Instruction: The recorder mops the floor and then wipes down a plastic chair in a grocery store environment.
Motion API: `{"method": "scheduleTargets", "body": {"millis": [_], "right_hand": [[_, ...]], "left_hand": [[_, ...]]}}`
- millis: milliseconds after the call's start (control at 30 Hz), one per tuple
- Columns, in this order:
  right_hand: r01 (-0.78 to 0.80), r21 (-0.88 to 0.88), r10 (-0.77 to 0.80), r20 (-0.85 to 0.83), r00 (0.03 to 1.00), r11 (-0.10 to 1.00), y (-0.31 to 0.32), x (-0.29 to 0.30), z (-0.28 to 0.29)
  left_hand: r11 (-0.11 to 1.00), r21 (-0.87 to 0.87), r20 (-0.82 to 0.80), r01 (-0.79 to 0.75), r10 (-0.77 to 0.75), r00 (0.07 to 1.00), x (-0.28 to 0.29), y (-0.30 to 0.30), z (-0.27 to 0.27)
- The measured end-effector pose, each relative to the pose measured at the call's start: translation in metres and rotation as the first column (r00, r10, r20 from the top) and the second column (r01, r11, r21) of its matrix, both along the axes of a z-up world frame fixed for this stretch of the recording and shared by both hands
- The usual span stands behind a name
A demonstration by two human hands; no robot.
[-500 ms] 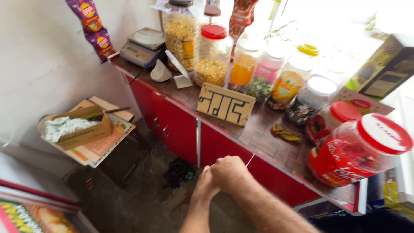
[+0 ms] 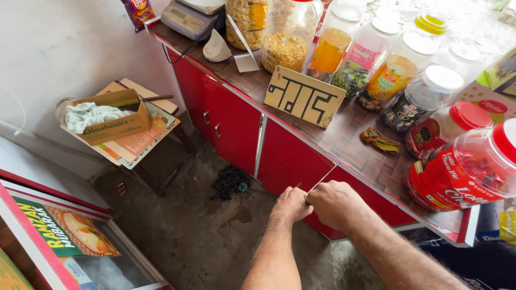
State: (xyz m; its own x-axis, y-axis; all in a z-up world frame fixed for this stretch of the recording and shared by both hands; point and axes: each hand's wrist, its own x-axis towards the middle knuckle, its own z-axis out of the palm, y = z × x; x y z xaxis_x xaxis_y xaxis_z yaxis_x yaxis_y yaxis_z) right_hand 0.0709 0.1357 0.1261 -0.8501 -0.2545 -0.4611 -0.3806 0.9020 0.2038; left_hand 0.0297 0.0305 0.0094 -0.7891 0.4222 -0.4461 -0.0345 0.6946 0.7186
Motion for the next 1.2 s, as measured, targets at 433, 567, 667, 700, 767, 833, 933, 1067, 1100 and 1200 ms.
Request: {"method": "scheduleTargets", "body": {"millis": [433, 567, 667, 700, 767, 833, 933, 1067, 1100, 1200], "right_hand": [[-0.218, 0.006, 0.217, 0.042, 0.975, 0.976, -0.081, 0.005, 0.017], [-0.243, -0.230, 0.257, 0.030, 0.966, 0.942, -0.074, 0.029, -0.012], [-0.279, -0.247, 0.304, 0.072, 0.950, 0.928, -0.096, 0.066, -0.029], [-0.189, -0.126, 0.212, 0.203, 0.956, 0.974, -0.103, 0.079, -0.027], [-0.166, -0.224, 0.202, 0.150, 0.968, 0.960, -0.092, 0.101, -0.066], [-0.152, -0.326, 0.194, 0.102, 0.976, 0.933, -0.092, 0.125, -0.076], [-0.113, -0.236, 0.138, 0.091, 0.986, 0.965, -0.094, 0.156, -0.048], [-0.009, -0.101, 0.012, 0.029, 0.999, 0.995, -0.056, 0.207, -0.018], [0.054, -0.110, -0.057, -0.031, 0.998, 0.993, -0.041, 0.219, -0.011], [0.183, -0.055, -0.185, -0.040, 0.982, 0.982, 0.008, 0.262, -0.003]], "left_hand": [[0.981, 0.021, -0.121, -0.193, 0.194, 0.974, 0.035, -0.078, -0.007], [0.960, 0.048, -0.267, -0.277, 0.279, 0.922, 0.074, -0.091, -0.042], [0.962, 0.000, -0.321, -0.275, 0.260, 0.911, 0.115, -0.116, -0.072], [0.966, -0.033, -0.305, -0.256, 0.234, 0.923, 0.127, -0.121, -0.081], [0.958, -0.030, -0.311, -0.286, 0.263, 0.913, 0.148, -0.125, -0.099], [0.946, -0.032, -0.314, -0.321, 0.296, 0.902, 0.174, -0.130, -0.127], [0.872, 0.049, -0.420, -0.487, 0.460, 0.782, 0.198, -0.116, -0.168], [0.895, 0.078, -0.497, -0.439, 0.416, 0.761, 0.219, -0.051, -0.175], [0.929, 0.057, -0.508, -0.365, 0.342, 0.790, 0.224, -0.034, -0.173], [0.914, 0.205, -0.530, -0.349, 0.403, 0.746, 0.255, 0.046, -0.173]]}}
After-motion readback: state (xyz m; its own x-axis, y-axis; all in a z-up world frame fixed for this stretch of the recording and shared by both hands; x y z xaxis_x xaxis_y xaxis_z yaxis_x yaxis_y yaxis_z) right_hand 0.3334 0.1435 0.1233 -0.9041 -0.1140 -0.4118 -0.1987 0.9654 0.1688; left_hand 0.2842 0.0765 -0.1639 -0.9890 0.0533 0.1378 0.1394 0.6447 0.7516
